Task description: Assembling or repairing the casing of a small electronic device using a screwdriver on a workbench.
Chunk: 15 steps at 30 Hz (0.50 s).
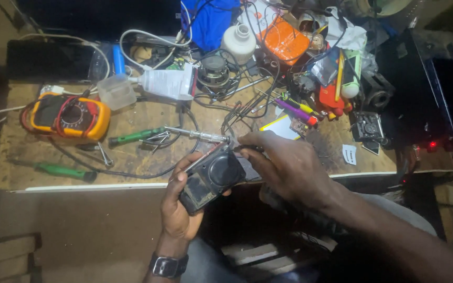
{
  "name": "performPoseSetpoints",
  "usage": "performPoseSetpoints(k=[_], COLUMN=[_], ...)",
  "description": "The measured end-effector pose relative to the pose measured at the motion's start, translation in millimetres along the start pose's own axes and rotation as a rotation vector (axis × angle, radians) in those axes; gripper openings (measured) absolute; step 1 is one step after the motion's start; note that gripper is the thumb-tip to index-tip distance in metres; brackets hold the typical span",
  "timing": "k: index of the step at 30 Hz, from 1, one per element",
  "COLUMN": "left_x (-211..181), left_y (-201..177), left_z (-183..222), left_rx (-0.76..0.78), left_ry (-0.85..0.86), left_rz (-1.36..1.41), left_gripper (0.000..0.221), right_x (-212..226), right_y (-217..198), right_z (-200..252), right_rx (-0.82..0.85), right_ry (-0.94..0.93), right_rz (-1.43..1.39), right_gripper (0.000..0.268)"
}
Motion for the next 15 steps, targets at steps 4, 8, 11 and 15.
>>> performPoseSetpoints(k=[4,8,11,15], left_x=[0,1,3,8], left_y=[4,4,-1,-19], left_z=[0,-1,1,4], left_rx=[0.020,-0.002,-0.031,-0.232], left_ry=[-0.002,-0.012,-0.014,-0.031], left_rz=[-0.016,-0.041,-0.097,-0.165], left_gripper=[0.037,0.039,0.039,0.037], right_x=[-2,-9,-7,-31], right_y=[4,14,16,41], right_z=[1,3,5,7], right_rx=[0.015,0.049,0.045,0.425], right_ry=[0.032,0.084,0.066,0.325], right_rz=[-0.009,-0.007,0.102,0.197], right_gripper=[0.019,0.021,0.018,0.030])
Point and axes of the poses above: each hand's wrist, its own z-axis away from the middle knuckle, its own y-axis out of the palm, x = y × z, the point moved 8 cm from there along -z, towards the middle knuckle, and after that the axes turned 11 degrees about z, right-handed, at the moved point
